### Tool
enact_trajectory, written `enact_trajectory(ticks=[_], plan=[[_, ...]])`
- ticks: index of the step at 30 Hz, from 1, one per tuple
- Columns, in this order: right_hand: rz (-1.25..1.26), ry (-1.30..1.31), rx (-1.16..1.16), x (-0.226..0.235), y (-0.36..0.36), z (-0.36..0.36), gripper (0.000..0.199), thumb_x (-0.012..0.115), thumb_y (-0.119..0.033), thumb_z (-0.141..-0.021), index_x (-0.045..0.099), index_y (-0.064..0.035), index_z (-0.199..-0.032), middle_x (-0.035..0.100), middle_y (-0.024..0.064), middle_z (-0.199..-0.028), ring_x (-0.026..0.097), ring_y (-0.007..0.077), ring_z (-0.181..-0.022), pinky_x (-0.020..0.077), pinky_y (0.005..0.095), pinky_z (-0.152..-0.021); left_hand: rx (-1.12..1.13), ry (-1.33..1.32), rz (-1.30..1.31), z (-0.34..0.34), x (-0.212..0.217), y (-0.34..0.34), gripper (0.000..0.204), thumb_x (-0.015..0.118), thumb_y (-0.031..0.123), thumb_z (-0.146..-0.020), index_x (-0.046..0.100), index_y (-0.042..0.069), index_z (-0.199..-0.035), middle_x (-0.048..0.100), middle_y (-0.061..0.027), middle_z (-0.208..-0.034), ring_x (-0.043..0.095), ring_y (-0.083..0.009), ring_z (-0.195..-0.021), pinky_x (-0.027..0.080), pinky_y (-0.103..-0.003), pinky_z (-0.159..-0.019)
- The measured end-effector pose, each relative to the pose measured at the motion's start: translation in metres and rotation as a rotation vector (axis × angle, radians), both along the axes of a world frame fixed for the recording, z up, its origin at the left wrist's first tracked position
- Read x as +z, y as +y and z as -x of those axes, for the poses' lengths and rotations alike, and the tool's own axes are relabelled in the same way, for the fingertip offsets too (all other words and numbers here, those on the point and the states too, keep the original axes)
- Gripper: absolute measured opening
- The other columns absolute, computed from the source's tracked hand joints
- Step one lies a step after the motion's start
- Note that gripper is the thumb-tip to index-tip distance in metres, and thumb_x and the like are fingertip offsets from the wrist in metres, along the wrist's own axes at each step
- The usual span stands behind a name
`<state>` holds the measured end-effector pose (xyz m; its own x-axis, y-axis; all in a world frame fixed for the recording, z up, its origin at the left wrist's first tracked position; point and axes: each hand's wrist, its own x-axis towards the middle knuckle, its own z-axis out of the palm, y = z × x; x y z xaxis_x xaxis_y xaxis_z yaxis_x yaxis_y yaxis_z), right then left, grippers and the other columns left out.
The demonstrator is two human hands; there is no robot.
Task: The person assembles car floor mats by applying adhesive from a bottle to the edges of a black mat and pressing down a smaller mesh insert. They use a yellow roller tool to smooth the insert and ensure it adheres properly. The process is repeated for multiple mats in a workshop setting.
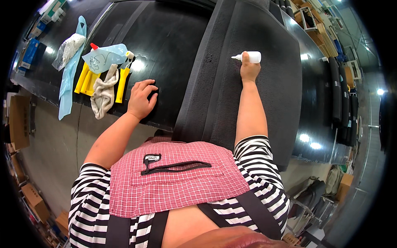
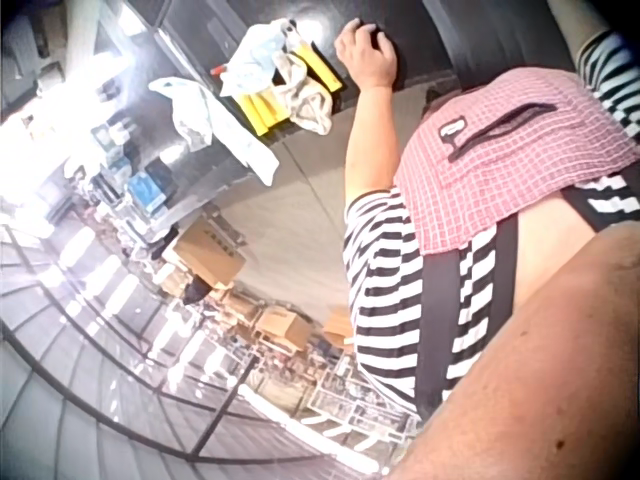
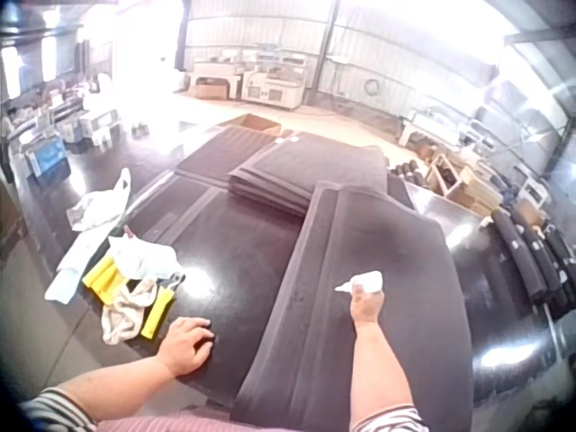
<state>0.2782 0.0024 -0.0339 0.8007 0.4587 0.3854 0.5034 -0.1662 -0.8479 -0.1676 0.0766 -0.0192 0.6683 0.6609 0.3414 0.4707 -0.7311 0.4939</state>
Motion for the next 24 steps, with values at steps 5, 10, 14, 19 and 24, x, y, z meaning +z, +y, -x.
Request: enact_trajectory(ticks=[5,10,14,19,24], plan=[[0.038,-0.018,-0.008,0.007,-0.002,0.003,0.042,0.070,-0.043,-0.091,0.076,-0.0023,-0.097,0.078,0.0152,-0.095,0.075,0.0326,-0.092,0.0558,0.0419,-0.088,-0.002,-0.010,-0.010,0.001,-0.002,0.000,0.018,0.071,0.010,-0.084,0.068,0.009,-0.102,0.064,-0.0076,-0.129,0.056,-0.0324,-0.120,0.043,-0.042,-0.105],[0.019,-0.037,0.023,0.002,-0.005,0.002,0.041,0.070,-0.042,-0.090,0.076,-0.0017,-0.095,0.078,0.0160,-0.093,0.075,0.0331,-0.090,0.0561,0.0425,-0.086,-0.006,-0.008,-0.012,0.000,0.000,-0.001,0.018,0.071,0.010,-0.085,0.068,0.009,-0.103,0.064,-0.0078,-0.129,0.056,-0.0322,-0.119,0.043,-0.042,-0.105],[0.077,-0.061,0.053,0.006,-0.007,0.004,0.038,0.071,-0.040,-0.090,0.077,-0.0017,-0.093,0.077,0.0165,-0.091,0.075,0.0330,-0.089,0.0561,0.0424,-0.084,0.001,0.001,-0.019,0.000,0.001,-0.001,0.018,0.071,0.010,-0.085,0.069,0.009,-0.103,0.064,-0.0077,-0.129,0.057,-0.0319,-0.119,0.043,-0.042,-0.105],[0.086,-0.042,0.076,0.013,-0.014,0.013,0.035,0.072,-0.037,-0.089,0.077,-0.0020,-0.093,0.077,0.0162,-0.091,0.076,0.0326,-0.088,0.0563,0.0420,-0.082,0.005,0.004,-0.011,0.001,-0.003,0.000,0.018,0.072,0.013,-0.085,0.069,0.011,-0.103,0.063,-0.0051,-0.131,0.055,-0.0306,-0.120,0.043,-0.043,-0.104],[0.073,0.025,0.111,0.012,-0.022,0.017,0.035,0.072,-0.036,-0.089,0.077,-0.0015,-0.094,0.077,0.0160,-0.091,0.076,0.0317,-0.087,0.0562,0.0409,-0.081,0.004,-0.001,-0.017,0.000,-0.002,-0.001,0.018,0.071,0.011,-0.085,0.069,0.009,-0.103,0.064,-0.0082,-0.129,0.057,-0.0320,-0.120,0.043,-0.041,-0.105]])
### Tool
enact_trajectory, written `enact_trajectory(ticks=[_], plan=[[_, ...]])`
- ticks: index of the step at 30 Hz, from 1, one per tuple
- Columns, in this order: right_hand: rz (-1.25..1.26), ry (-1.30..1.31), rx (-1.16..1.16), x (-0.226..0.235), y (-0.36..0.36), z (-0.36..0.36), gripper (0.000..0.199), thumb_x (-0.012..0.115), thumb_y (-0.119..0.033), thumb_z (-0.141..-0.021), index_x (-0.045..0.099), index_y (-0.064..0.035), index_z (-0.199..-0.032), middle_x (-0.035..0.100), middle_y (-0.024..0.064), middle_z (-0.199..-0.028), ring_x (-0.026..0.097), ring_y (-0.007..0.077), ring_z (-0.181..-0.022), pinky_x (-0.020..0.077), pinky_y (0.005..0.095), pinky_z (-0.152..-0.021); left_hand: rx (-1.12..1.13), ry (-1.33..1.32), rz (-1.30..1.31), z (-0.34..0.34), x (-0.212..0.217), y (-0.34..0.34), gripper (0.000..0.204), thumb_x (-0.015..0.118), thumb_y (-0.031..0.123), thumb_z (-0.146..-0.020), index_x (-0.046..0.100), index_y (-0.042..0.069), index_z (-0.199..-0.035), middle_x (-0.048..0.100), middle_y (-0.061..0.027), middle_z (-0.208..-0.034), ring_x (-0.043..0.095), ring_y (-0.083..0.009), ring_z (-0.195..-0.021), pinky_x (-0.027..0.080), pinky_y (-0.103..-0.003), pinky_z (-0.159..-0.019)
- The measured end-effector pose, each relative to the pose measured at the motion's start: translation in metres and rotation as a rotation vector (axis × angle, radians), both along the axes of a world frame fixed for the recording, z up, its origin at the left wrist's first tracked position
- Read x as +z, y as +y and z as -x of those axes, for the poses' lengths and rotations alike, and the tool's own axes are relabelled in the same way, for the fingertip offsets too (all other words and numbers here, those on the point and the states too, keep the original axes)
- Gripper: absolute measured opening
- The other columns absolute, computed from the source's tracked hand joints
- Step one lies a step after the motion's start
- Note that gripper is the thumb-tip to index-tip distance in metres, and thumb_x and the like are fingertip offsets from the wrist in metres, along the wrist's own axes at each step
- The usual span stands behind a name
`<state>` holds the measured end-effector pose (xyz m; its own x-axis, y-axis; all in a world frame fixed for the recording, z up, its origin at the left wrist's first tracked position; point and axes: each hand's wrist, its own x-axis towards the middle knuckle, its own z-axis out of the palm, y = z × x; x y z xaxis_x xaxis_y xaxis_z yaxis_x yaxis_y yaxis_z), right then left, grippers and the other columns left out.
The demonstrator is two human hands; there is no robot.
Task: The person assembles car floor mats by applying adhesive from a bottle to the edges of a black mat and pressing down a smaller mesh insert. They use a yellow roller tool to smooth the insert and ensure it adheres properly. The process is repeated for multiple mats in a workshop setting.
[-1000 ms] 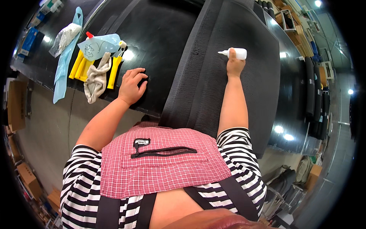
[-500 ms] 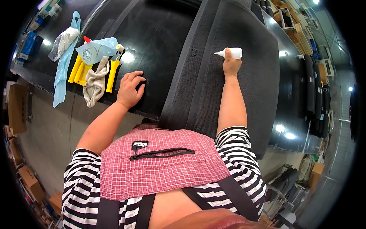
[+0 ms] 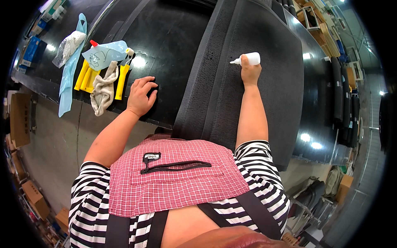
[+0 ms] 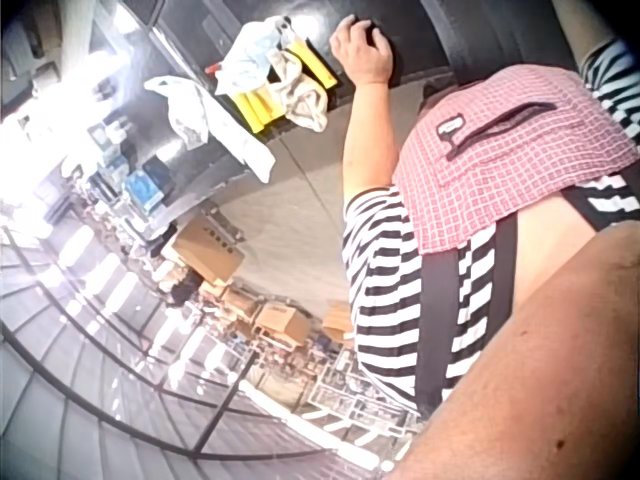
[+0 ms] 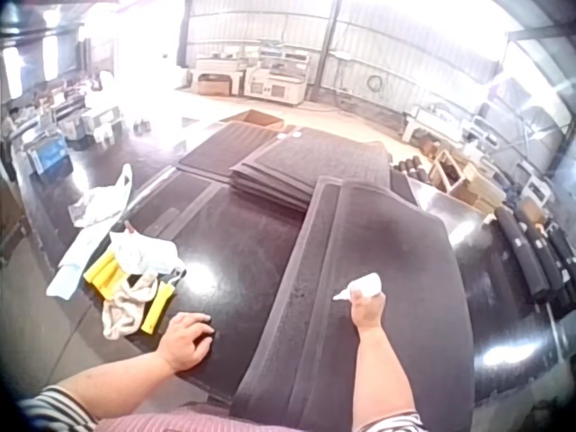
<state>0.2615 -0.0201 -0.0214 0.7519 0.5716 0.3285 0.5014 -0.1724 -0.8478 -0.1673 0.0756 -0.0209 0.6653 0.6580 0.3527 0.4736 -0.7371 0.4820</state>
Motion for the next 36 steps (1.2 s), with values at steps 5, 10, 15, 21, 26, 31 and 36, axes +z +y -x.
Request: enact_trajectory(ticks=[5,10,15,21,26,31,36], plan=[[0.007,-0.015,0.024,0.002,-0.006,0.005,0.036,0.072,-0.036,-0.089,0.076,-0.0006,-0.094,0.077,0.0157,-0.090,0.075,0.0304,-0.086,0.0559,0.0401,-0.081,0.002,0.000,0.003,0.000,0.001,0.000,0.018,0.071,0.011,-0.085,0.069,0.008,-0.103,0.064,-0.0086,-0.129,0.057,-0.0327,-0.119,0.043,-0.042,-0.105],[-0.145,0.097,-0.032,-0.005,-0.007,-0.002,0.038,0.071,-0.038,-0.090,0.075,0.0001,-0.096,0.077,0.0136,-0.093,0.074,0.0284,-0.088,0.0551,0.0392,-0.083,-0.005,0.002,-0.008,-0.001,0.002,0.000,0.018,0.070,0.011,-0.085,0.069,0.008,-0.103,0.064,-0.0086,-0.129,0.057,-0.0330,-0.118,0.044,-0.042,-0.104],[-0.122,0.075,-0.081,0.003,-0.004,-0.006,0.040,0.071,-0.040,-0.091,0.075,-0.0006,-0.096,0.077,0.0139,-0.094,0.075,0.0291,-0.090,0.0551,0.0395,-0.085,-0.004,0.003,-0.012,0.000,0.002,0.000,0.018,0.071,0.010,-0.085,0.069,0.008,-0.103,0.064,-0.0083,-0.128,0.057,-0.0328,-0.118,0.044,-0.042,-0.104],[-0.043,0.001,-0.104,-0.006,-0.001,-0.015,0.044,0.071,-0.045,-0.091,0.076,-0.0015,-0.097,0.077,0.0160,-0.096,0.075,0.0326,-0.094,0.0553,0.0419,-0.087,-0.003,0.007,0.002,-0.001,-0.001,0.001,0.018,0.072,0.013,-0.085,0.069,0.011,-0.103,0.064,-0.0058,-0.130,0.057,-0.0312,-0.120,0.043,-0.043,-0.104],[-0.022,-0.024,-0.113,-0.008,0.000,-0.016,0.045,0.070,-0.046,-0.091,0.076,-0.0022,-0.096,0.077,0.0166,-0.096,0.075,0.0344,-0.093,0.0555,0.0432,-0.086,-0.004,0.008,0.002,0.000,-0.002,0.002,0.018,0.072,0.013,-0.085,0.069,0.010,-0.103,0.064,-0.0060,-0.130,0.057,-0.0312,-0.119,0.044,-0.043,-0.104],[0.041,-0.108,-0.101,-0.008,-0.002,-0.017,0.046,0.070,-0.047,-0.091,0.076,-0.0019,-0.096,0.077,0.0174,-0.094,0.075,0.0360,-0.091,0.0559,0.0441,-0.083,-0.009,0.001,-0.004,-0.001,0.000,0.001,0.019,0.072,0.013,-0.085,0.069,0.011,-0.103,0.064,-0.0058,-0.130,0.057,-0.0312,-0.119,0.044,-0.043,-0.104],[0.041,-0.081,-0.061,-0.001,-0.009,-0.009,0.045,0.069,-0.046,-0.091,0.076,-0.0017,-0.094,0.077,0.0172,-0.091,0.075,0.0357,-0.090,0.0561,0.0435,-0.082,-0.007,0.007,-0.005,0.000,-0.002,0.002,0.019,0.072,0.013,-0.085,0.069,0.011,-0.103,0.064,-0.0055,-0.130,0.057,-0.0311,-0.119,0.043,-0.043,-0.104]])
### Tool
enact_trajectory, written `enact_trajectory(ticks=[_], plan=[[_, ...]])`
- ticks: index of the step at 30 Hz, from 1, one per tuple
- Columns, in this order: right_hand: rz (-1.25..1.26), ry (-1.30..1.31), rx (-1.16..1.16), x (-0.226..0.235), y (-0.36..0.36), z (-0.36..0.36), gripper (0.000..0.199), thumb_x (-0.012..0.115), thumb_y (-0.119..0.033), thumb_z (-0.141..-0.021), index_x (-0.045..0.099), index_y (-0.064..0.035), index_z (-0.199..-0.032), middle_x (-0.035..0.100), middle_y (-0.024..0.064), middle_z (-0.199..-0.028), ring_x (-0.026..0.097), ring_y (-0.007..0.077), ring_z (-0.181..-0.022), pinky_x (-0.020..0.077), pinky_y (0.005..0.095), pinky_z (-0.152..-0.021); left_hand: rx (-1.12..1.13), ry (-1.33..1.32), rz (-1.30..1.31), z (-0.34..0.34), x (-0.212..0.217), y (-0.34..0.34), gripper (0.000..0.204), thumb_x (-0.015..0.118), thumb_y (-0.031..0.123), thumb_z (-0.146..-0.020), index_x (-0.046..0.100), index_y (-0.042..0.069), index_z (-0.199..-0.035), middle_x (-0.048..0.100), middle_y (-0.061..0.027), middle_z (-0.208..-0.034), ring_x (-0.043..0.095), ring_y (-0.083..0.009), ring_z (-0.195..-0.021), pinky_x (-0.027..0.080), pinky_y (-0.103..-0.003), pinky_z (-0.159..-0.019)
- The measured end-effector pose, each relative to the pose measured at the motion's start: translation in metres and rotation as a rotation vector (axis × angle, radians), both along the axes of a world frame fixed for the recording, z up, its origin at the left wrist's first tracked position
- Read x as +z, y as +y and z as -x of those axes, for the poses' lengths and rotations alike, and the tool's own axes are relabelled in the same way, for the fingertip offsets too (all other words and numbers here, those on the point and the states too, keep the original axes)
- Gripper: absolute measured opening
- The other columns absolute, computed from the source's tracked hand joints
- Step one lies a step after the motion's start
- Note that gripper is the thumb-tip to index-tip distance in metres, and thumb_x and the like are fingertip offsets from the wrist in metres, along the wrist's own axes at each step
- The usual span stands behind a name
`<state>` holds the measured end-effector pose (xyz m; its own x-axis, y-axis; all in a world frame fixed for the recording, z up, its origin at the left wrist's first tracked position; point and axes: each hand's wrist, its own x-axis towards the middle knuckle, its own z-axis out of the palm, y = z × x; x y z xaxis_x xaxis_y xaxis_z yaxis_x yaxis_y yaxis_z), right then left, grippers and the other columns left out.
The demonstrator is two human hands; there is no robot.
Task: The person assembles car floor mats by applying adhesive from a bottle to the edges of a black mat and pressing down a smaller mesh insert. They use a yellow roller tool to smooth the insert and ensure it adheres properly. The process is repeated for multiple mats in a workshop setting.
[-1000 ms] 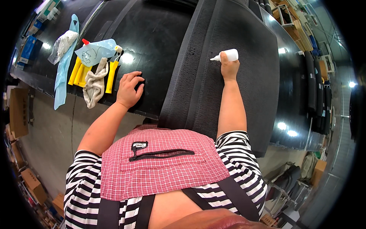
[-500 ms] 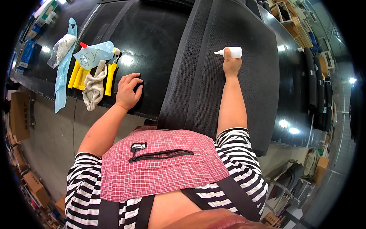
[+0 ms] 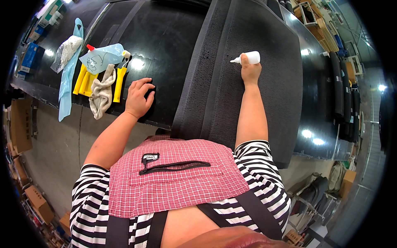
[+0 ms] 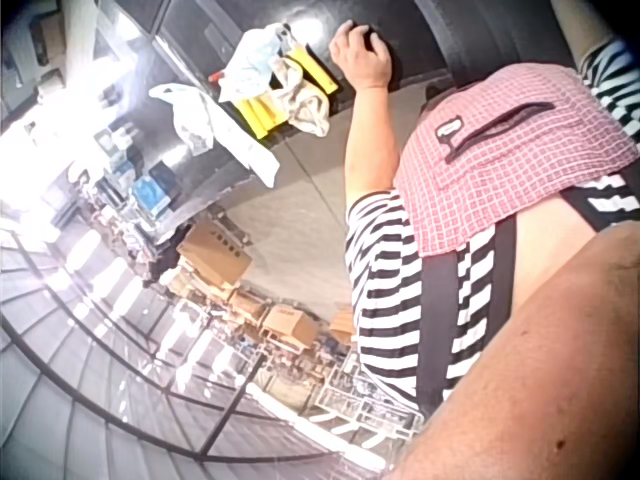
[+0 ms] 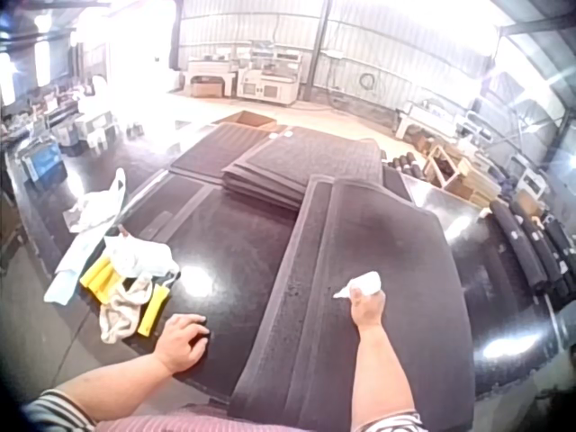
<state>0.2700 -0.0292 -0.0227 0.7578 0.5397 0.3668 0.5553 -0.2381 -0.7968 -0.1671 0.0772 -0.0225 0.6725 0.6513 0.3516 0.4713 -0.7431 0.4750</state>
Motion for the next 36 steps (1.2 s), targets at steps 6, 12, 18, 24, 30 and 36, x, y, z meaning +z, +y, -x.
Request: enact_trajectory(ticks=[6,12,18,24,30,36], plan=[[-0.005,0.045,0.073,0.008,-0.011,0.008,0.041,0.070,-0.041,-0.090,0.075,-0.0001,-0.092,0.077,0.0167,-0.088,0.075,0.0336,-0.087,0.0560,0.0424,-0.081,-0.003,-0.010,-0.003,-0.001,0.003,-0.001,0.018,0.071,0.011,-0.085,0.069,0.008,-0.103,0.064,-0.0080,-0.128,0.057,-0.0324,-0.118,0.044,-0.042,-0.104],[-0.096,0.146,0.054,0.013,-0.012,0.013,0.040,0.072,-0.040,-0.090,0.075,-0.0007,-0.095,0.077,0.0154,-0.091,0.075,0.0311,-0.089,0.0552,0.0404,-0.082,0.002,0.000,0.004,-0.001,0.001,0.000,0.018,0.071,0.013,-0.085,0.070,0.009,-0.103,0.064,-0.0071,-0.129,0.057,-0.0318,-0.119,0.044,-0.042,-0.104],[-0.051,0.132,0.075,0.012,-0.007,0.015,0.040,0.073,-0.040,-0.090,0.075,-0.0008,-0.096,0.077,0.0148,-0.092,0.075,0.0294,-0.090,0.0550,0.0391,-0.083,0.005,0.004,0.018,0.000,0.001,0.000,0.018,0.071,0.014,-0.085,0.070,0.010,-0.103,0.064,-0.0058,-0.130,0.056,-0.0311,-0.121,0.043,-0.043,-0.105],[0.021,0.055,0.083,0.007,-0.006,0.013,0.040,0.073,-0.041,-0.089,0.075,-0.0004,-0.094,0.077,0.0147,-0.092,0.076,0.0295,-0.088,0.0559,0.0402,-0.082,-0.003,-0.005,-0.008,-0.002,0.004,-0.001,0.018,0.071,0.011,-0.085,0.070,0.008,-0.103,0.065,-0.0090,-0.128,0.058,-0.0329,-0.117,0.045,-0.042,-0.103],[-0.019,0.094,0.083,0.008,-0.010,0.013,0.035,0.074,-0.035,-0.093,0.074,0.0006,-0.096,0.076,0.0105,-0.090,0.073,0.0236,-0.085,0.0546,0.0370,-0.080,0.008,-0.003,0.012,0.000,-0.001,0.000,0.018,0.072,0.013,-0.085,0.070,0.011,-0.102,0.064,-0.0057,-0.130,0.056,-0.0314,-0.120,0.043,-0.043,-0.105],[-0.021,0.093,0.062,0.002,-0.011,0.003,0.038,0.072,-0.039,-0.091,0.076,-0.0007,-0.095,0.077,0.0152,-0.091,0.076,0.0306,-0.087,0.0564,0.0399,-0.081,0.005,0.001,0.012,0.000,-0.001,0.000,0.018,0.072,0.013,-0.085,0.070,0.010,-0.103,0.064,-0.0056,-0.130,0.056,-0.0308,-0.121,0.043,-0.043,-0.105]])
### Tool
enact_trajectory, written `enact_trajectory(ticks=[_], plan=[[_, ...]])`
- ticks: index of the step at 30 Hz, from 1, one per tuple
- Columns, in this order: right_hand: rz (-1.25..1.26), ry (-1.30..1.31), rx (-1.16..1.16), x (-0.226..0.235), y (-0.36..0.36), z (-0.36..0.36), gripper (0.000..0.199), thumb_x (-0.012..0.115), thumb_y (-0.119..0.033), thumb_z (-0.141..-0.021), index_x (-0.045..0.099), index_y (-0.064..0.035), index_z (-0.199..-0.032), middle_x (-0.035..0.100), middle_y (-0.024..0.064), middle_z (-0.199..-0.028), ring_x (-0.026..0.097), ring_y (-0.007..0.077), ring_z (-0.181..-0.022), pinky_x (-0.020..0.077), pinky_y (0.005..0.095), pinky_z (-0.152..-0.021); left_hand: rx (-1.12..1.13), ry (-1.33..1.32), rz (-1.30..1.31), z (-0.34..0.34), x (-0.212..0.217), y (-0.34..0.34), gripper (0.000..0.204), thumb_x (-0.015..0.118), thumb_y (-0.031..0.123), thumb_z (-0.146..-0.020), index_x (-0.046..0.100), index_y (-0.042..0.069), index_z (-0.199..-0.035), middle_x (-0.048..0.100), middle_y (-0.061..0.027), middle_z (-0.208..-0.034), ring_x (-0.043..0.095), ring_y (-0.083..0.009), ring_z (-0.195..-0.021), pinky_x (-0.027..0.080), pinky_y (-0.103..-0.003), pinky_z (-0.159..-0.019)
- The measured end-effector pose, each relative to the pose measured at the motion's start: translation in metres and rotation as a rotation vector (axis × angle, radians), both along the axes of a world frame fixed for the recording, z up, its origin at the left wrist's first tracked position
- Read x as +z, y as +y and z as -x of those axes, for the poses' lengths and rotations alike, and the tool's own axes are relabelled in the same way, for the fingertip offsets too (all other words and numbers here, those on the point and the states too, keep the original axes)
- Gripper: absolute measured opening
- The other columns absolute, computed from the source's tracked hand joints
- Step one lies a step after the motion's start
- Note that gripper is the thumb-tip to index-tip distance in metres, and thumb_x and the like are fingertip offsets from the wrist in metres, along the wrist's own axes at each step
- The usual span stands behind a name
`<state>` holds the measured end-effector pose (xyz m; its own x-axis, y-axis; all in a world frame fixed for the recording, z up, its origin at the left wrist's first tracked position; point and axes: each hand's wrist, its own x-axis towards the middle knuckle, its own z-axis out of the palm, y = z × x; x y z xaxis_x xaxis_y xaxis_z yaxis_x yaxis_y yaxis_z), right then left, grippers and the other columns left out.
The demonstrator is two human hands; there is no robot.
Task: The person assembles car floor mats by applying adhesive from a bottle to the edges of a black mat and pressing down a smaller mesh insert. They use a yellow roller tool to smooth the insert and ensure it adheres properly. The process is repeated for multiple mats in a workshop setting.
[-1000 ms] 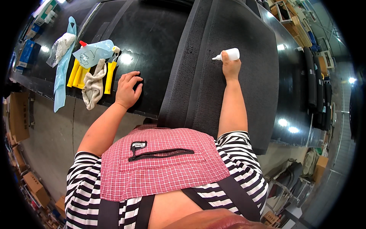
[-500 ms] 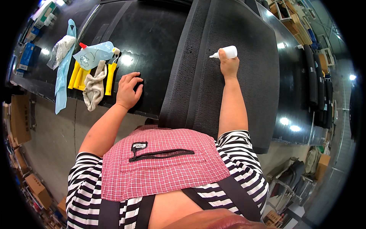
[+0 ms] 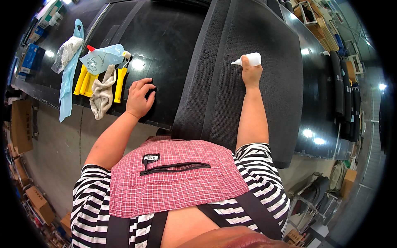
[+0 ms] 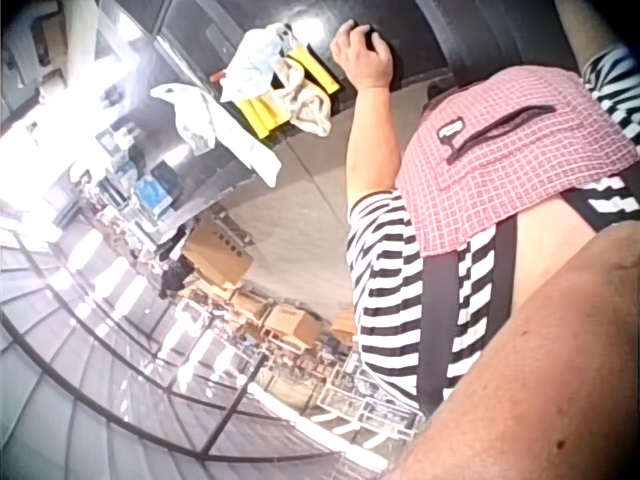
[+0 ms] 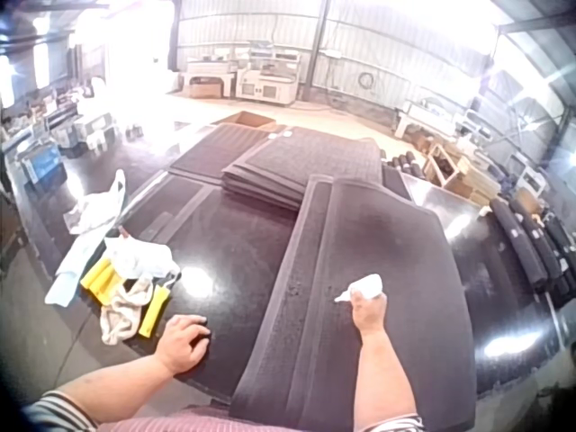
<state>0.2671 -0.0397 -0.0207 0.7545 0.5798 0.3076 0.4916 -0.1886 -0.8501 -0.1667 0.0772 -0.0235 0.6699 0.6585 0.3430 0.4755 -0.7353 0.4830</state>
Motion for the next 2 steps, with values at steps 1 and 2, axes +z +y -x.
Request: enact_trajectory(ticks=[1,2], plan=[[-0.030,0.009,0.004,0.0047,0.0015,0.0033,0.039,0.072,-0.039,-0.090,0.076,-0.0011,-0.095,0.078,0.0150,-0.092,0.075,0.0318,-0.088,0.0564,0.0402,-0.082,0.001,0.001,0.001,0.0003,-0.0002,0.0001,0.018,0.072,0.013,-0.085,0.069,0.010,-0.103,0.063,-0.0056,-0.130,0.056,-0.0307,-0.121,0.043,-0.043,-0.105],[-0.061,0.018,0.008,0.0098,0.0031,0.0066,0.039,0.072,-0.039,-0.090,0.076,-0.0015,-0.096,0.078,0.0149,-0.092,0.075,0.0330,-0.089,0.0563,0.0406,-0.083,0.004,0.005,0.005,0.0005,0.0003,0.0000,0.019,0.072,0.013,-0.085,0.070,0.011,-0.103,0.063,-0.0056,-0.130,0.056,-0.0307,-0.121,0.043,-0.043,-0.106]])
